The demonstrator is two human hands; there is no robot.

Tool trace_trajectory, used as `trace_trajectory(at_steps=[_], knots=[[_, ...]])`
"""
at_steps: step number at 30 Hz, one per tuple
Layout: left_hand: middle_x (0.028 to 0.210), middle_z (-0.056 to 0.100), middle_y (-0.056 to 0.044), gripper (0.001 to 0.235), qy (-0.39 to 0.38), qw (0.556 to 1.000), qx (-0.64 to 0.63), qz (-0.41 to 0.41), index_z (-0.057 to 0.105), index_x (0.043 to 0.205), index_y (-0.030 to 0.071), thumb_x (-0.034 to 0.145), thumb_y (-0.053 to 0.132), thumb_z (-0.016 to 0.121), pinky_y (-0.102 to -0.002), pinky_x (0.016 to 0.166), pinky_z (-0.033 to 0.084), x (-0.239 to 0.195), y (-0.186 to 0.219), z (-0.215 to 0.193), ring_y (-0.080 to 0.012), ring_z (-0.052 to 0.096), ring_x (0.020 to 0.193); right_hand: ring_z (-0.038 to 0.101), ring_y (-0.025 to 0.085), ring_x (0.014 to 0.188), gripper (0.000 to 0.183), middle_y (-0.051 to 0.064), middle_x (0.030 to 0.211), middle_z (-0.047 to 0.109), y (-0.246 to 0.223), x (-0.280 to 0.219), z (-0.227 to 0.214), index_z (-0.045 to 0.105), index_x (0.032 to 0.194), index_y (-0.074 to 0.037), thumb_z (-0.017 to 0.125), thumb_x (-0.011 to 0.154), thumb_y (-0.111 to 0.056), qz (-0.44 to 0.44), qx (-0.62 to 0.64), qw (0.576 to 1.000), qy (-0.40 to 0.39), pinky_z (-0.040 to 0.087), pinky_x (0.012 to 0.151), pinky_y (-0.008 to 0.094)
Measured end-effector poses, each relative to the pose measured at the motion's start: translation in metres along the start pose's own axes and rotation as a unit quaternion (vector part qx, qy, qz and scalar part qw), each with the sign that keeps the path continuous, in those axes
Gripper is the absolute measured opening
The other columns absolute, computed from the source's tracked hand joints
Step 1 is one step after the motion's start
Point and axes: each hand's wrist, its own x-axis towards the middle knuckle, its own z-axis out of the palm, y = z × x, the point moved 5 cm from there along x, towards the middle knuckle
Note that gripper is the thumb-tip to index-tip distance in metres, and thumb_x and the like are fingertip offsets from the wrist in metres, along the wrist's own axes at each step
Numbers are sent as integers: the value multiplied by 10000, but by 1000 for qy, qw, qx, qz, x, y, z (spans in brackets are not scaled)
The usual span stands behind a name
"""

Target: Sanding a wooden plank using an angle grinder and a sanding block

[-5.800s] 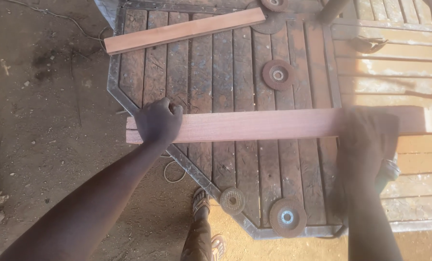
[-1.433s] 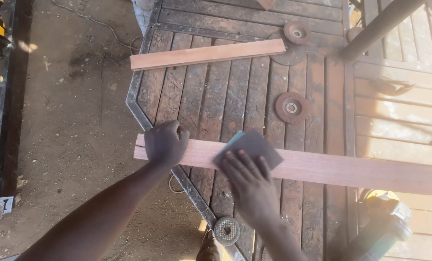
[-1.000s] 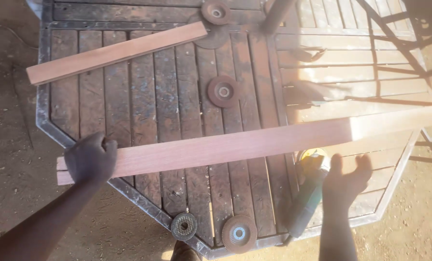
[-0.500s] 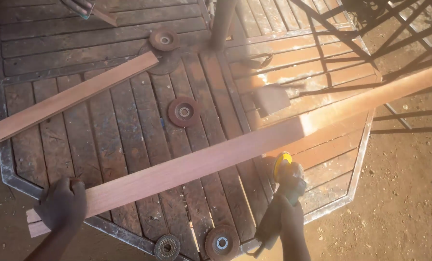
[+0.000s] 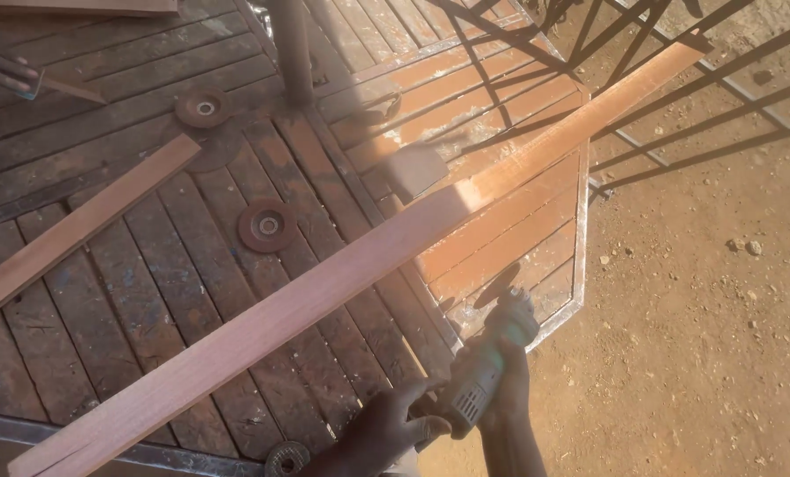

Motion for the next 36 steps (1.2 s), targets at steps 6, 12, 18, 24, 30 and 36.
trace_trajectory(at_steps=[6,12,18,24,30,36], knots=[[1175,760,8,729,-43,997,-45,-46,604,1432,196,717,275,723,-241,900,529,-2,30,30,-83,704,1093,574,219,582,445,84,723,589,-15,-38,14,572,903,-77,609,854,-517,36,15,999,-16,478,513,321],[1122,746,52,412,-14,973,74,-219,604,1194,279,784,309,616,-257,917,527,7,83,40,-88,710,1066,516,213,548,249,87,753,575,-63,-16,29,549,909,-78,577,883,-325,-5,-77,995,-60,436,484,357],[1355,583,-40,1047,22,938,345,-20,612,1366,269,423,695,774,-416,1085,273,93,68,11,-265,402,1333,517,195,536,198,57,712,541,-101,32,35,522,887,-139,591,883,-324,44,-58,992,-108,455,484,343],[1443,539,-117,1274,368,701,576,205,520,1425,117,370,582,1062,-532,1016,412,169,76,-65,-339,520,1282,518,194,549,236,78,712,564,-136,53,9,488,903,-138,602,929,-343,63,-136,986,-77,441,503,343],[1121,516,-73,835,391,601,696,26,540,1261,162,542,350,920,-473,744,515,217,39,-115,-277,558,960,527,243,625,220,146,752,604,-152,10,7,553,902,-44,569,869,-261,46,-248,968,20,421,569,375],[1097,596,-31,797,351,670,653,25,525,1199,218,580,439,976,-523,782,519,149,21,-123,-312,599,1038,537,303,716,276,230,799,649,-135,-58,27,628,900,72,526,796,-163,51,-383,915,119,396,648,415]])
